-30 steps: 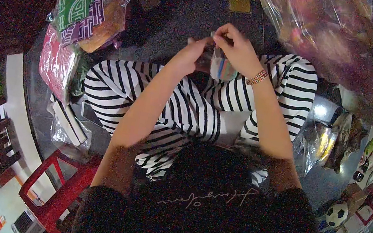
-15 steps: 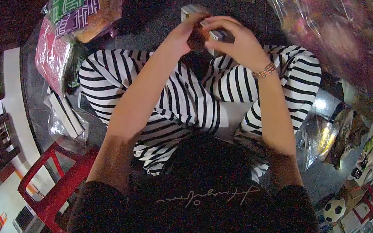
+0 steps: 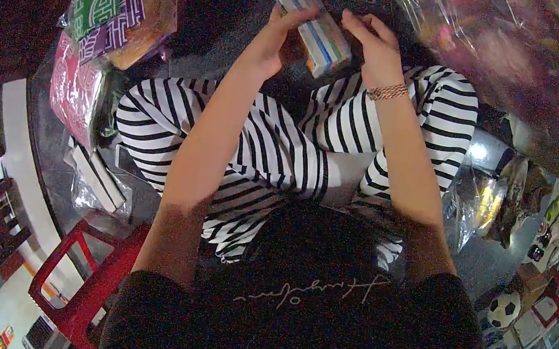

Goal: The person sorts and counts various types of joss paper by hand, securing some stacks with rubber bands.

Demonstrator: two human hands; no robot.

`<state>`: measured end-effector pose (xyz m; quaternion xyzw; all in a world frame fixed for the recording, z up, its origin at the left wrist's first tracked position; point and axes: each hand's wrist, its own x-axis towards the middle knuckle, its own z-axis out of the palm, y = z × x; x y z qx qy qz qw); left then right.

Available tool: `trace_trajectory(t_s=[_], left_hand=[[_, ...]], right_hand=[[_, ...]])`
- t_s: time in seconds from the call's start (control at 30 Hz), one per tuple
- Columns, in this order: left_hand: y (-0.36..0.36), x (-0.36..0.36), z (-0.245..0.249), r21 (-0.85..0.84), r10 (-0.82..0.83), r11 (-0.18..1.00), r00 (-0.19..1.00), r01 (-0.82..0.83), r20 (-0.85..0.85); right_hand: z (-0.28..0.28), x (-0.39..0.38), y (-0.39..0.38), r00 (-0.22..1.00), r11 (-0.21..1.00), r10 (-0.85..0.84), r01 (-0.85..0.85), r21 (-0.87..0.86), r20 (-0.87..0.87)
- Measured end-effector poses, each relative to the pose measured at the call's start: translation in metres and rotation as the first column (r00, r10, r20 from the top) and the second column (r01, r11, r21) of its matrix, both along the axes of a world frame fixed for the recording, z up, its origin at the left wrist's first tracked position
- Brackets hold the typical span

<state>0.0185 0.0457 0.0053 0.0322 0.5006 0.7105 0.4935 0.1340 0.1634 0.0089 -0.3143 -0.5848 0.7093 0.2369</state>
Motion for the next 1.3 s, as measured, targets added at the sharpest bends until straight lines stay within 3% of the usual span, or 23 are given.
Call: trace_trajectory(t_s=[0.07, 0.13, 0.27, 0.43, 0.6, 0.73, 0.83, 0.87, 0.9, 0.93, 1.0, 1.03, 1.07, 1.13, 1.17, 1.2, 1.27, 1.3], left_hand=[[-0.001, -0.001, 0.004, 0.053, 0.018, 0.998, 0.999, -0.017, -0.033], [-0.004, -0.004, 0.005, 0.103, 0.039, 0.994, 0.997, -0.032, -0.068], [-0.010, -0.001, 0.020, 0.158, 0.020, 0.987, 0.995, -0.035, 0.094], [-0.015, -0.005, 0.024, 0.239, -0.070, 0.971, 0.983, 0.028, 0.169], [-0.013, -0.006, 0.022, 0.391, -0.041, 0.918, 0.964, -0.067, 0.261], [-0.014, -0.012, 0.019, 0.467, -0.087, 0.880, 0.934, -0.091, 0.345], [-0.015, -0.014, 0.016, 0.521, -0.151, 0.850, 0.913, -0.076, 0.379], [-0.015, -0.015, 0.014, 0.520, -0.144, 0.851, 0.919, -0.074, 0.366], [-0.015, -0.015, 0.012, 0.519, -0.136, 0.852, 0.926, -0.072, 0.353], [-0.014, -0.015, 0.014, 0.521, -0.137, 0.851, 0.926, -0.072, 0.352], [-0.011, -0.012, 0.016, 0.407, 0.001, 0.907, 0.967, -0.108, 0.255], [-0.009, -0.011, 0.016, 0.410, 0.001, 0.906, 0.967, -0.108, 0.253], [-0.008, -0.010, 0.016, 0.369, 0.025, 0.923, 0.972, -0.112, 0.234], [-0.007, -0.009, 0.013, 0.324, 0.047, 0.939, 0.976, -0.115, 0.212], [-0.006, -0.010, 0.010, 0.338, 0.020, 0.937, 0.981, -0.085, 0.192], [-0.004, -0.010, 0.009, 0.353, -0.008, 0.934, 0.985, -0.054, 0.172], [-0.004, -0.009, 0.008, 0.331, -0.030, 0.944, 0.991, -0.013, 0.127], [-0.003, -0.007, 0.007, 0.279, -0.014, 0.960, 0.987, -0.032, 0.162]], right_hand=[[0.006, -0.001, -0.002, 0.989, 0.954, -0.136, 0.116, -0.276, -0.055], [0.004, 0.000, 0.003, 0.983, 0.922, -0.144, 0.092, -0.376, -0.113], [-0.009, 0.001, 0.029, 0.980, 0.798, -0.138, 0.024, -0.603, -0.143], [0.006, 0.002, 0.021, 0.980, 0.852, -0.120, 0.019, -0.523, -0.159], [-0.010, 0.006, 0.036, 0.948, 0.708, -0.161, -0.082, -0.702, -0.274], [-0.013, 0.005, 0.039, 0.933, 0.676, -0.252, -0.021, -0.736, -0.257], [-0.022, 0.003, 0.038, 0.940, 0.741, -0.238, 0.012, -0.672, -0.245], [-0.037, 0.001, 0.042, 0.969, 0.944, -0.227, 0.195, -0.265, -0.097], [-0.047, 0.000, 0.044, 0.958, 0.938, -0.283, 0.267, 0.220, 0.043], [-0.030, -0.001, 0.037, 0.958, 0.938, -0.282, 0.266, 0.222, 0.042], [0.006, 0.000, 0.017, 0.975, 0.926, -0.113, 0.174, 0.337, -0.193], [0.019, 0.001, 0.009, 0.992, 0.968, 0.022, 0.010, 0.249, -0.126], [0.012, -0.002, 0.005, 0.992, 0.968, 0.023, 0.010, 0.250, -0.127], [-0.005, -0.008, -0.006, 0.991, 0.848, 0.134, -0.125, 0.515, 0.020], [-0.009, -0.006, -0.011, 0.991, 0.736, 0.057, -0.122, 0.666, 0.118], [-0.008, -0.007, -0.013, 0.992, 0.736, 0.055, -0.119, 0.667, 0.117], [-0.007, -0.008, -0.016, 0.946, 0.839, -0.012, -0.168, 0.518, 0.325], [-0.009, -0.008, -0.019, 0.964, 0.820, -0.065, -0.096, 0.565, 0.258]])
